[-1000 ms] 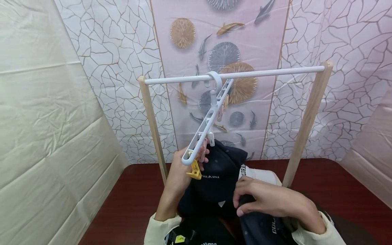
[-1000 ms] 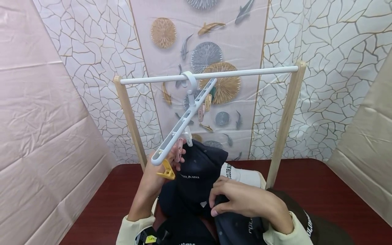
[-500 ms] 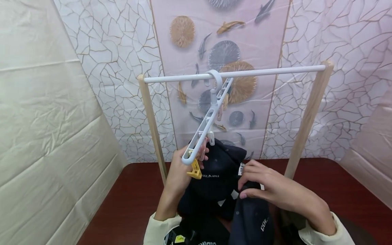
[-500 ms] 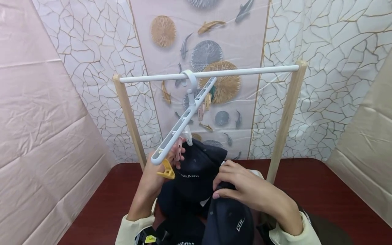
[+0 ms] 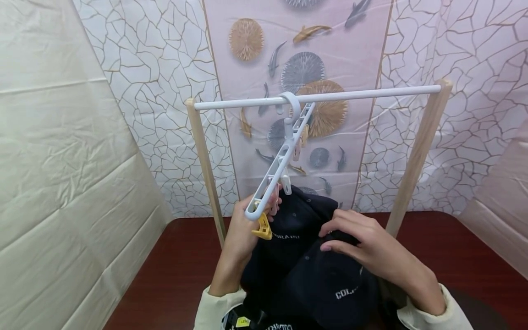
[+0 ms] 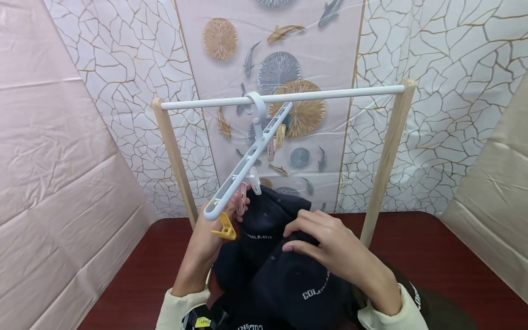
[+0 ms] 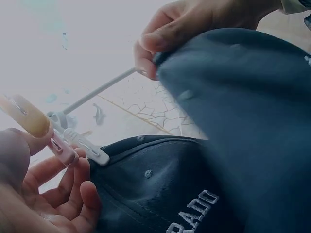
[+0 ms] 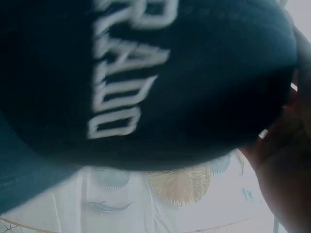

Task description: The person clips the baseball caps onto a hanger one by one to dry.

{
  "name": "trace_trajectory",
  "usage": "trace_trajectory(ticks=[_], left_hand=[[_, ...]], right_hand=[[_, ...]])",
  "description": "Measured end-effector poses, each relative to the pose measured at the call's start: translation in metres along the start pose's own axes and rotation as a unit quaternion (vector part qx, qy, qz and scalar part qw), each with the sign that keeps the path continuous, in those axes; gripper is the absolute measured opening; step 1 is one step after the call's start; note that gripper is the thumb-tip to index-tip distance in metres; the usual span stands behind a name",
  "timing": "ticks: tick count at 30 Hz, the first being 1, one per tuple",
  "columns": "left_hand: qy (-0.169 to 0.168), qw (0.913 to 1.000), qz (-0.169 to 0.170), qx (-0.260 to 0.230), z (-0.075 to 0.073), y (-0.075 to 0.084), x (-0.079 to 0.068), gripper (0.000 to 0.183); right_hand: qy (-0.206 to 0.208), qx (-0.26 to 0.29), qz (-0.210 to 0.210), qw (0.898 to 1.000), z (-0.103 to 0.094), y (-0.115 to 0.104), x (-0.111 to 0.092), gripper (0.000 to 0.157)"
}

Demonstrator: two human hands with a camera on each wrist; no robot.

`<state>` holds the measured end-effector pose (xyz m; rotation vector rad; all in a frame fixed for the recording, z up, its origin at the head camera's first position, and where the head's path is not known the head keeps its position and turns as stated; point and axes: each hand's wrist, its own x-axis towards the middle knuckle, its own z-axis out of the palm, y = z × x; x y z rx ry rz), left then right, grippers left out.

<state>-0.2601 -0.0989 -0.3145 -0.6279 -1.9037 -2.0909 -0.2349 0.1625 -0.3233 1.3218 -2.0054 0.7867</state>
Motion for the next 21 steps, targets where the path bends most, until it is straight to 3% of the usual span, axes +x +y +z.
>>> trace_trajectory(ticks=[5, 8, 10, 14, 19, 21], left_hand=[[0.001, 1.0, 0.0, 0.005, -0.001, -0.001, -0.001, 0.03], [-0.002, 1.0, 0.002, 0.008, -0.001, 0.0, -0.001, 0.032], [-0.003, 1.0, 0.002, 0.007, -0.001, 0.0, -0.001, 0.033], [-0.003, 1.0, 0.001, 0.002, 0.0, 0.001, -0.001, 0.031], [-0.002, 1.0, -0.006, 0.001, 0.0, 0.002, -0.001, 0.03], [-0.001, 1.0, -0.008, 0.002, 0.0, 0.002, 0.0, 0.03]], right_hand=[[0.073, -0.019, -0.039, 0.996, 0.007, 0.0, 0.006, 0.028], [0.085, -0.007, -0.041, 0.996, 0.011, -0.002, 0.009, 0.029], [0.072, -0.012, -0.021, 0.997, 0.012, -0.004, 0.009, 0.031], [0.029, -0.093, 0.021, 0.995, 0.013, -0.01, 0.009, 0.039], [-0.029, -0.212, 0.053, 0.975, 0.008, -0.021, 0.009, 0.026], [-0.043, -0.243, 0.06, 0.967, 0.006, -0.026, 0.01, 0.03]])
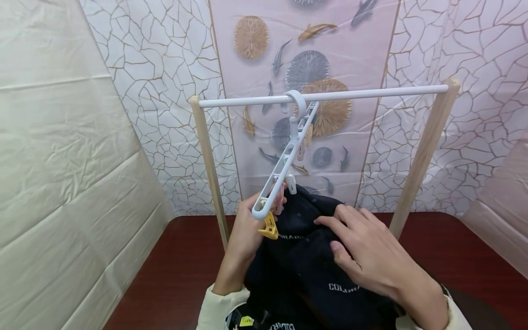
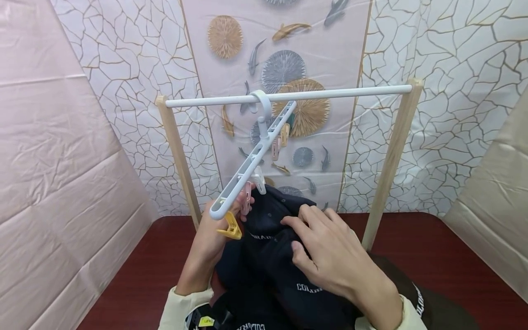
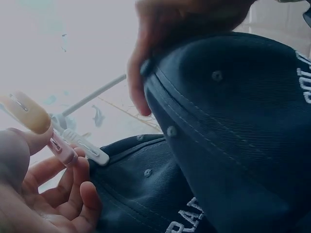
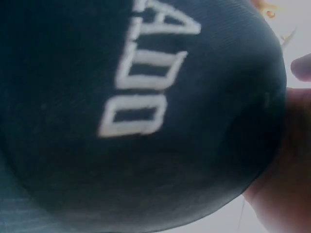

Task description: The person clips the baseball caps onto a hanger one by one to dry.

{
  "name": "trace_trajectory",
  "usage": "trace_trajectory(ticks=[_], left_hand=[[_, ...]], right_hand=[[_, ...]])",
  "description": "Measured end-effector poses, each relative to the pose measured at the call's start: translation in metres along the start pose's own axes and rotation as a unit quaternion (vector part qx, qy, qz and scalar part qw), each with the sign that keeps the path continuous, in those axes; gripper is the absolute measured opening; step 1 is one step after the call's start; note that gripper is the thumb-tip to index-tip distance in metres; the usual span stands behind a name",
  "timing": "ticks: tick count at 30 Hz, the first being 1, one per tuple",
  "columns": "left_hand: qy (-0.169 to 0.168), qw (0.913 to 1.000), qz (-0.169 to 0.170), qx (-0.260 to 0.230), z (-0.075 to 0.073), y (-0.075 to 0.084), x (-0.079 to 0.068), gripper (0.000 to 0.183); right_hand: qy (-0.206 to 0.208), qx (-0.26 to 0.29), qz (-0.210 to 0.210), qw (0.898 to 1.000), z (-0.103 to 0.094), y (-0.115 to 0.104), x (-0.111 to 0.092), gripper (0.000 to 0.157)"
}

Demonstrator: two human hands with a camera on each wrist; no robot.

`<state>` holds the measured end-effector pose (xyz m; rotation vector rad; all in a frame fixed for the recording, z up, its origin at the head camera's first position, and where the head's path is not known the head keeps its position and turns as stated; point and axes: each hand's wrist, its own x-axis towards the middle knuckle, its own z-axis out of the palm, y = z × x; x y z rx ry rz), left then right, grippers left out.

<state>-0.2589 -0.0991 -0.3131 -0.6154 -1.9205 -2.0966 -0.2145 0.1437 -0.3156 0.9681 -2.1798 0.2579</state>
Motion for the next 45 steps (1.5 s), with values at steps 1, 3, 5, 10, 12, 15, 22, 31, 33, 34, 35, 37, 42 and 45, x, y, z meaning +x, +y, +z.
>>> trace_trajectory(ticks=[1, 3, 5, 10, 12, 15, 22, 31, 33, 34, 35, 37, 42, 45], left_hand=[[0.0, 1.0, 0.0, 0.0, 0.0, 0.0, 0.0, 0.03], [0.002, 1.0, 0.001, 0.0, 0.0, -0.001, 0.001, 0.029], [0.003, 1.0, 0.003, 0.0, 0.001, -0.001, 0.0, 0.03], [0.005, 1.0, 0.007, -0.005, 0.001, -0.003, 0.0, 0.031], [0.006, 0.9999, 0.008, -0.003, 0.001, -0.004, 0.0, 0.032], [0.008, 0.9999, 0.007, 0.0, 0.0, -0.004, -0.002, 0.033], [0.005, 0.9998, 0.009, -0.016, 0.0, -0.006, -0.002, 0.033], [0.002, 0.9987, 0.022, -0.046, 0.003, -0.001, -0.002, 0.035], [0.004, 0.9984, 0.026, -0.051, 0.004, -0.001, -0.002, 0.035], [0.004, 0.9982, 0.026, -0.053, 0.004, -0.001, -0.002, 0.035], [0.006, 0.9981, 0.025, -0.055, 0.004, -0.002, -0.002, 0.034], [0.011, 0.9981, 0.021, -0.057, 0.005, -0.003, -0.002, 0.032], [0.018, 0.9984, 0.01, -0.053, 0.006, -0.005, -0.002, 0.031], [0.013, 0.9987, 0.008, -0.048, 0.008, -0.006, -0.001, 0.032]], right_hand=[[-0.001, -0.012, -0.001, 1.0, -0.002, -0.001, 0.001, 0.035], [-0.003, -0.024, 0.0, 1.0, -0.005, -0.004, 0.002, 0.041], [-0.006, -0.027, 0.003, 1.0, -0.006, -0.004, 0.002, 0.037], [0.001, 0.002, -0.005, 1.0, -0.006, -0.003, 0.001, 0.038], [0.002, 0.03, 0.001, 1.0, -0.006, -0.005, 0.001, 0.039], [0.003, 0.084, 0.017, 0.996, -0.006, -0.009, 0.001, 0.019], [0.026, 0.144, 0.002, 0.989, -0.002, -0.014, 0.0, 0.042], [-0.081, 0.201, 0.071, 0.974, -0.001, -0.021, 0.008, 0.032], [-0.119, 0.228, 0.097, 0.961, -0.002, -0.02, 0.009, 0.03], [-0.13, 0.235, 0.109, 0.957, -0.002, -0.019, 0.009, 0.028], [-0.141, 0.237, 0.124, 0.953, -0.003, -0.019, 0.01, 0.026], [-0.152, 0.234, 0.148, 0.949, -0.003, -0.019, 0.012, 0.02], [-0.176, 0.244, 0.178, 0.937, -0.004, -0.021, 0.022, 0.015], [-0.173, 0.262, 0.18, 0.932, -0.005, -0.021, 0.025, 0.015]])
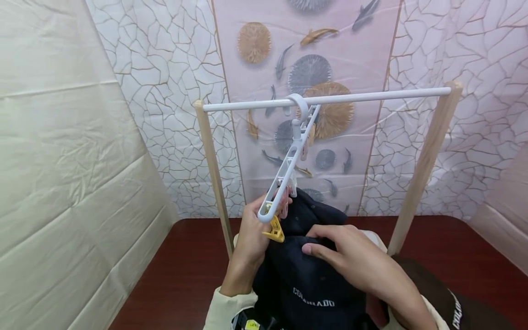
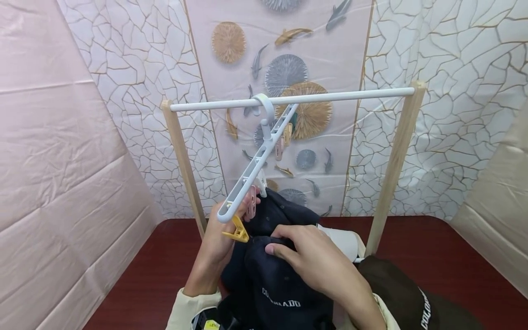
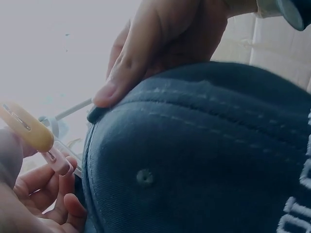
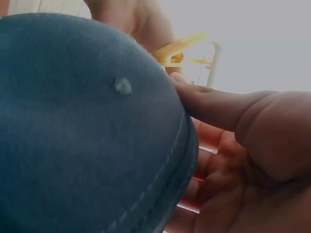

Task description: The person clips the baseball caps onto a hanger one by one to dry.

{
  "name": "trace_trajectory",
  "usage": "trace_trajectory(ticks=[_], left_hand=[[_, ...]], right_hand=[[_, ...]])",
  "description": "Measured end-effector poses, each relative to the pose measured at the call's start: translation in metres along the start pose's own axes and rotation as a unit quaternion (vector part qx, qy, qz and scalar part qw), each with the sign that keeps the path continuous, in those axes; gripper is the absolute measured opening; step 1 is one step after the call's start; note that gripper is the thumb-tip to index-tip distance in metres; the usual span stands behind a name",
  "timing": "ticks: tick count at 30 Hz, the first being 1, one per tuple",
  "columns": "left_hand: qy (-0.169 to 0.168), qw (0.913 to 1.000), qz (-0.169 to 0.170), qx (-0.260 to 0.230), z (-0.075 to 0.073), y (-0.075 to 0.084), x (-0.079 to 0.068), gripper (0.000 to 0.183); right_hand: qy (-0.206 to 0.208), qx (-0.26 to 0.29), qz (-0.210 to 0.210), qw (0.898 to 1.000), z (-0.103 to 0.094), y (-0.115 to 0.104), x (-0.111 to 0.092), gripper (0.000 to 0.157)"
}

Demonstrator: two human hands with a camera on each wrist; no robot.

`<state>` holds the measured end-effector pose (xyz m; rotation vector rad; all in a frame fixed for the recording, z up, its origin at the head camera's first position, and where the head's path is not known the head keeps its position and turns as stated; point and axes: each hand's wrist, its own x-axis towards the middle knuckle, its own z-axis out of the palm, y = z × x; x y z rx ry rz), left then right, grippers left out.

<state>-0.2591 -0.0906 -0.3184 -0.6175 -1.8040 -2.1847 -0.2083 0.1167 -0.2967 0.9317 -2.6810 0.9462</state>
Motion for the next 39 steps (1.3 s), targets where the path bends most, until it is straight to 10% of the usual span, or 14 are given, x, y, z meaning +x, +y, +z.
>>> trace_trajectory(ticks=[39], left_hand=[[-0.012, 0.998, -0.001, -0.062, -0.001, -0.006, 0.004, 0.032]], right_hand=[[0.052, 0.021, -0.067, 0.996, 0.009, 0.002, 0.034, 0.013]])
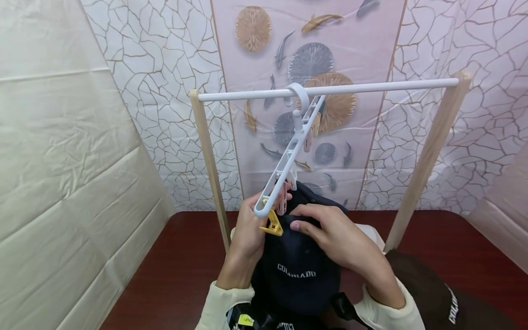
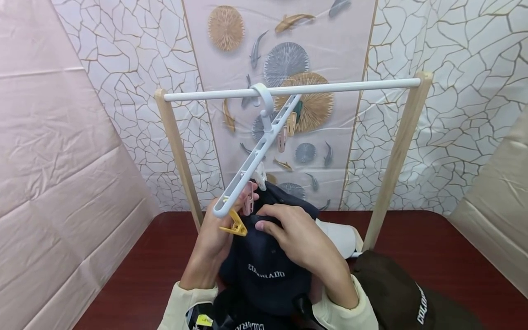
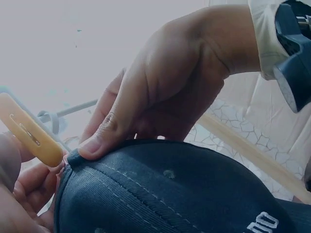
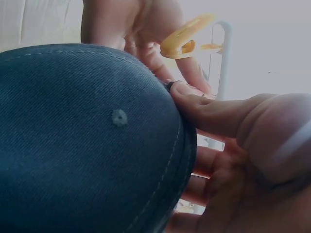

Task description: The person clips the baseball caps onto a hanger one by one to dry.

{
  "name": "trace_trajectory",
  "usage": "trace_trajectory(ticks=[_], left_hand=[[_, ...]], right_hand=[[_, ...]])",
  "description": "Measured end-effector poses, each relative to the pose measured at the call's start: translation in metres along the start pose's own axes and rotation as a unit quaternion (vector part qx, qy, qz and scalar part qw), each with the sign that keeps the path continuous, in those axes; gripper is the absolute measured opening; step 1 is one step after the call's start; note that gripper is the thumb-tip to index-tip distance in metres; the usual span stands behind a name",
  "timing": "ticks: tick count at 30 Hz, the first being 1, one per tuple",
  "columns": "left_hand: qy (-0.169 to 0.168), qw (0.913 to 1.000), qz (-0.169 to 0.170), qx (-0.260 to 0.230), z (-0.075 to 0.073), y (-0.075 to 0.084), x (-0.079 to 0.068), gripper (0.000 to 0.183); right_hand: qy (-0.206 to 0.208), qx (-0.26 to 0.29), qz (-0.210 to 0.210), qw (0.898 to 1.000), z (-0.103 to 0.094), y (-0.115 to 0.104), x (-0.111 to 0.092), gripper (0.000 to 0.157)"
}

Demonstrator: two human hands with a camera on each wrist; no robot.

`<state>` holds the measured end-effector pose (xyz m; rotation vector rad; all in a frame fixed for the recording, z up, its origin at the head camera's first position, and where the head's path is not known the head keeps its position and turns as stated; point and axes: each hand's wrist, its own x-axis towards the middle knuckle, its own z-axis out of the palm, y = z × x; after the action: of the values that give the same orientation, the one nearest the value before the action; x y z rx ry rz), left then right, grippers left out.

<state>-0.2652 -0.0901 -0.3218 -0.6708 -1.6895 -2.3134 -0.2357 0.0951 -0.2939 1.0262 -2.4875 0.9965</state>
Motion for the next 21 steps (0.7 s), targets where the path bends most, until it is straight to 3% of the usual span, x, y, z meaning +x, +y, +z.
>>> trace_trajectory(ticks=[7, 21], left_hand=[[-0.01, 0.9999, -0.002, -0.013, -0.0018, 0.0029, -0.0014, 0.033], [-0.009, 0.9999, 0.008, 0.008, -0.0013, 0.0059, -0.0027, 0.028]], right_hand=[[0.016, -0.002, -0.007, 1.0, 0.0033, 0.0008, 0.0009, 0.013], [0.05, 0.002, -0.015, 0.999, 0.0059, 0.0023, 0.002, 0.013]])
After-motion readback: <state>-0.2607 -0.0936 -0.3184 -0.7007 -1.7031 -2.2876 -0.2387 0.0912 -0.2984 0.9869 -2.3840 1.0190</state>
